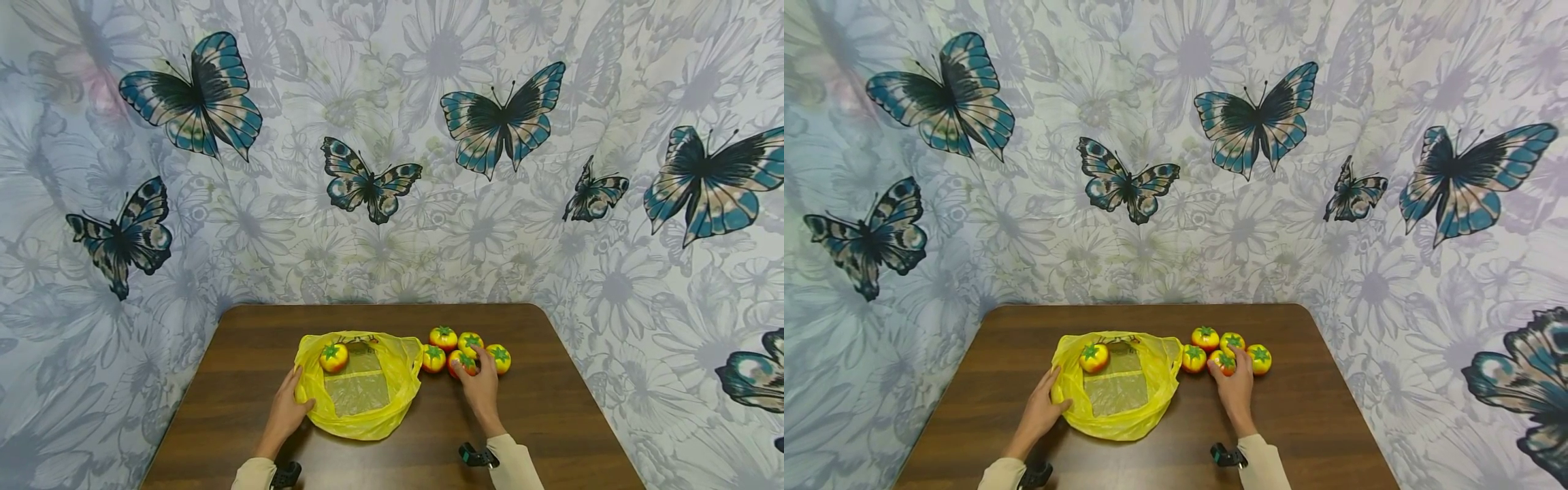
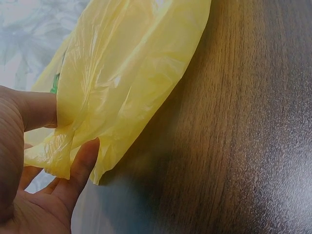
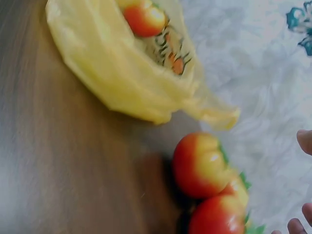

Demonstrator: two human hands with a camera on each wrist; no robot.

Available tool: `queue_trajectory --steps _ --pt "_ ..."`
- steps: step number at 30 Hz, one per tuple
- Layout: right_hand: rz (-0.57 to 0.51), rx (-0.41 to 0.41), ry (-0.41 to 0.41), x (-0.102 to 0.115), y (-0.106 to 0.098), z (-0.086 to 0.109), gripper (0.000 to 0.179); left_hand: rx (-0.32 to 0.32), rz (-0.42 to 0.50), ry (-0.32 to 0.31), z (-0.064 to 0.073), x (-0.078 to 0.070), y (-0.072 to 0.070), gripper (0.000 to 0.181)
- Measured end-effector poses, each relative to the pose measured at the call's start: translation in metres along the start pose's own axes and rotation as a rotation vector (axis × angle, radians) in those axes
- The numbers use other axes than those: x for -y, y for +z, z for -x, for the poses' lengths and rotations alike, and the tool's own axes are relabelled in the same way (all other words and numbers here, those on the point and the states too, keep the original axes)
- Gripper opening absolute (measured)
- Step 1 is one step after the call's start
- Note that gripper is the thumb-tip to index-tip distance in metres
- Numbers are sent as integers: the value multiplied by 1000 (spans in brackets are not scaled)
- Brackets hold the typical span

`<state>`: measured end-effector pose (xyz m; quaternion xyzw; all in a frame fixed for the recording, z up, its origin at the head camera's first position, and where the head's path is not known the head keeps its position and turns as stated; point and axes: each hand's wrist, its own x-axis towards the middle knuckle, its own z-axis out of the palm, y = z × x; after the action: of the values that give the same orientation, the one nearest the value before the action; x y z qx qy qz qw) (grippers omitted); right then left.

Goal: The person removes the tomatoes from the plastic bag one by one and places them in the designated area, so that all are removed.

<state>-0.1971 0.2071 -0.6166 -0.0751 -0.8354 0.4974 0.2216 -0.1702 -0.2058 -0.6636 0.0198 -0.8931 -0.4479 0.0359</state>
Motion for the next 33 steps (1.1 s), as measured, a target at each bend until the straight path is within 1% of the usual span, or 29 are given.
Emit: queue_trajectory --steps 3,6,10,16,21,26,29,33 --pt "-26 4 -17 12 0 0 58 2 2 -5 0 0 0 84" --pt "-48 11 -30 24 0 1 56 -19 2 5 1 0 1 84" --pt "-64 17 -72 38 1 3 53 -28 -1 12 0 0 1 83" --pt "-105 50 -133 55 3 6 52 9 4 -14 0 -1 -1 84" --pt "-137 71 -137 69 5 10 51 12 6 -14 0 0 -1 84" --pt "-147 89 -137 79 10 15 51 11 12 -17 0 -1 -1 84" --pt "-147 95 -157 92 11 20 50 13 9 -23 0 -1 -1 85" --pt "-150 127 -197 115 8 30 50 19 3 -33 0 -3 -2 85"
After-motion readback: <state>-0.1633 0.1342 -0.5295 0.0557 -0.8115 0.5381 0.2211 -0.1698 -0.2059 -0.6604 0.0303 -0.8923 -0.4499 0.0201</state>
